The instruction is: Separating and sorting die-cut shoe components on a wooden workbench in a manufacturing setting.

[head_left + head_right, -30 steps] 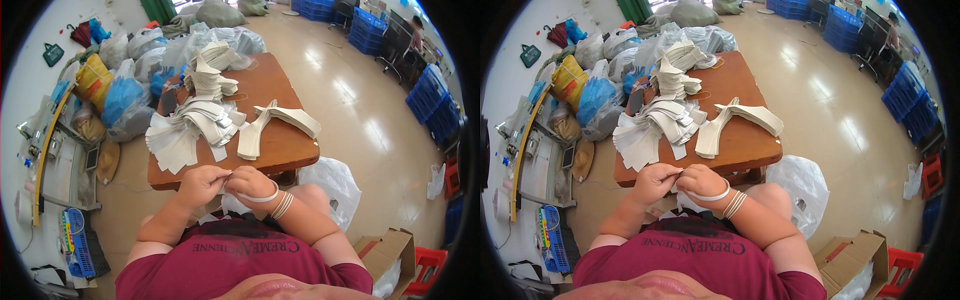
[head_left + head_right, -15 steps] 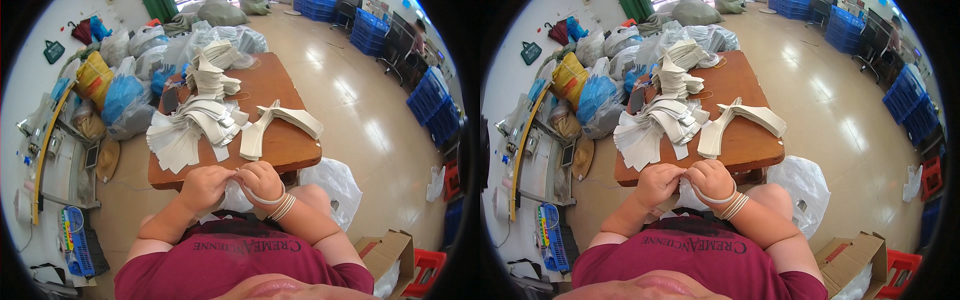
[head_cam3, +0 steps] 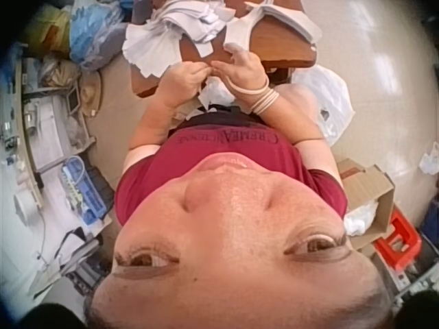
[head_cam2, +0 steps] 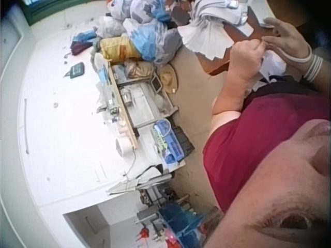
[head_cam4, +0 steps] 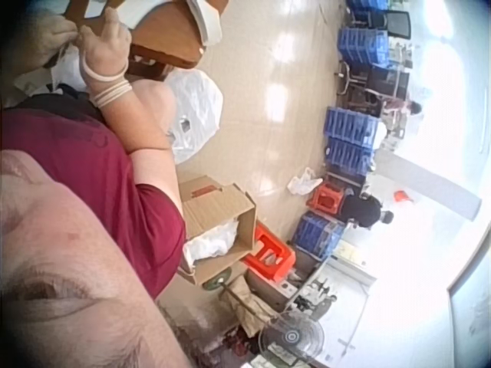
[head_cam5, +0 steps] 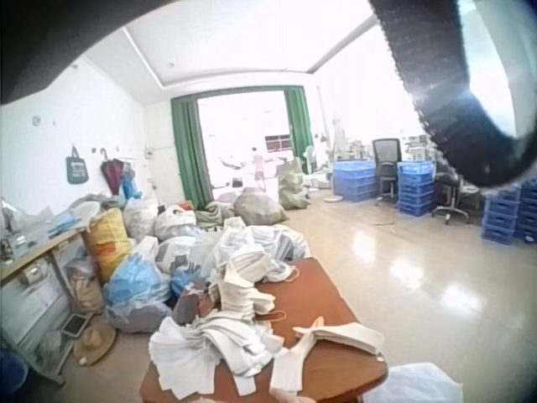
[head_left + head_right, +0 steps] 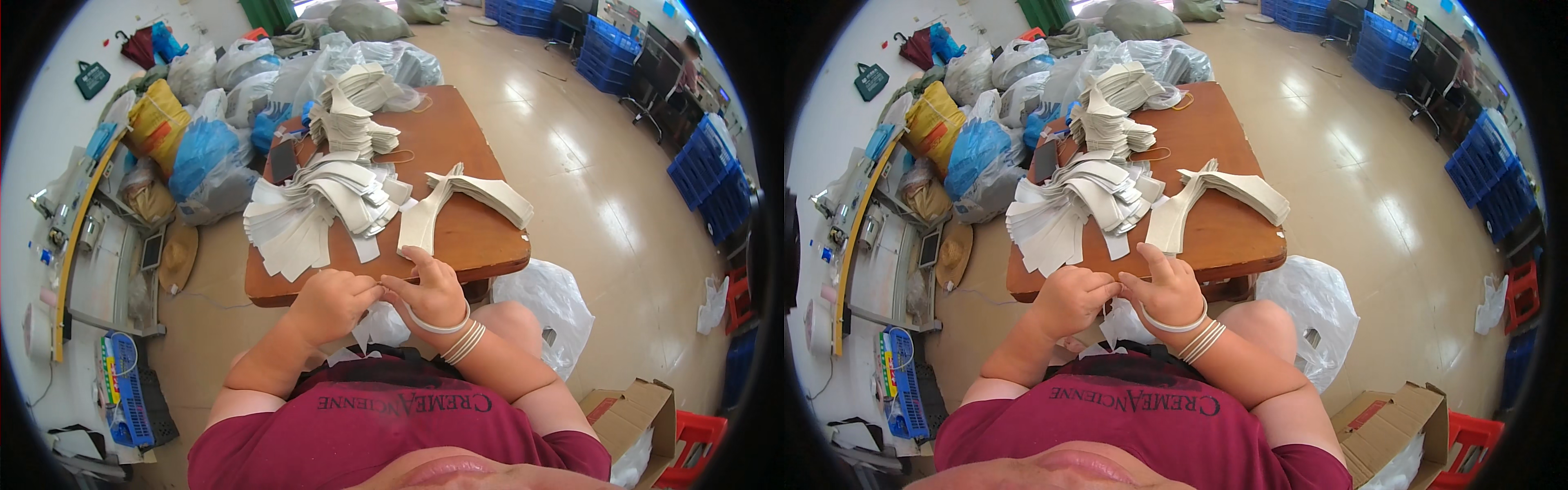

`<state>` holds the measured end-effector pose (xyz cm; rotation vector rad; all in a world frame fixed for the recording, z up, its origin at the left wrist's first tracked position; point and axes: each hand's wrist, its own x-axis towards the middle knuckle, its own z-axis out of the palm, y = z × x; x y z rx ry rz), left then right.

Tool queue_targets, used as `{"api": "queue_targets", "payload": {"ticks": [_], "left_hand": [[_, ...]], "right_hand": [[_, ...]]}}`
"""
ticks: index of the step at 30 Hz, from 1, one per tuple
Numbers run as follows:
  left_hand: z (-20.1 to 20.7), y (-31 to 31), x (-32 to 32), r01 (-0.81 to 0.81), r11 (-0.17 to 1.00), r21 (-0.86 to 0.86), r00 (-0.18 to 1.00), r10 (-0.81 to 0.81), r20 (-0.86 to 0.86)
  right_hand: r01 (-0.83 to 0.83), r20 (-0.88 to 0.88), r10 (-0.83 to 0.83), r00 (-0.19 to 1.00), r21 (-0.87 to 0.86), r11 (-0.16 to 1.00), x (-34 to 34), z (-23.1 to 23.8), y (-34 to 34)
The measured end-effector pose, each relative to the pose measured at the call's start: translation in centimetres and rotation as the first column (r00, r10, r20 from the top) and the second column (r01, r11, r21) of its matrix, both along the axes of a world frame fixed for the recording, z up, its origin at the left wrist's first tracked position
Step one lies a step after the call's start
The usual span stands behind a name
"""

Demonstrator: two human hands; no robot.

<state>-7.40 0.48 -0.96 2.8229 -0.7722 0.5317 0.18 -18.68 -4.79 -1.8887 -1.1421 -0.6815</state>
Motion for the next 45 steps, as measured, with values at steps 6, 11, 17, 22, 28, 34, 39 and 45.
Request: {"api": "queue_targets", "payload": {"ticks": [6, 11, 17, 22, 28, 34, 39, 45], "left_hand": [[-0.3, 0.5, -0.8, 0.031, 1.0, -0.002, 0.996, -0.031, -0.084], [0.1, 0.3, -0.6, -0.083, 0.987, -0.136, 0.992, 0.095, 0.08], [-1.2, -0.9, -0.2, -0.074, 0.932, -0.355, 0.995, 0.093, 0.039], [-2.2, -1.5, -0.5, -0.265, 0.668, -0.695, 0.964, 0.166, -0.208], [-1.9, -2.4, -0.2, -0.282, 0.679, -0.678, 0.959, 0.231, -0.167], [-2.2, -3.4, -0.3, -0.223, 0.699, -0.68, 0.959, 0.283, -0.023], [-3.0, -3.7, -0.3, -0.253, 0.673, -0.695, 0.951, 0.305, -0.051], [-4.2, -3.4, -0.2, -0.42, 0.282, -0.862, 0.902, 0.228, -0.365]], "right_hand": [[-0.194, -0.047, 0.191, 0.981, -0.083, 0.977, 1.1, 0.4, -0.1], [-0.335, -0.067, 0.342, 0.937, 0.097, 0.937, 1.3, -0.3, 0.6], [-0.223, -0.06, 0.229, 0.972, 0.092, 0.97, 0.7, -0.3, 0.7], [-0.181, 0.021, 0.181, 0.983, 0.162, 0.97, 0.4, -0.1, 1.2], [-0.092, 0.153, 0.073, 0.986, 0.117, 0.989, -0.1, -0.7, 1.3], [-0.045, 0.221, 0.017, 0.975, 0.121, 0.992, -0.6, -0.8, 1.4], [0.023, 0.197, -0.047, 0.979, 0.123, 0.992, -0.6, -0.9, 1.4], [-0.079, 0.217, 0.052, 0.975, 0.116, 0.99, 0.2, -0.6, 1.8]]}}
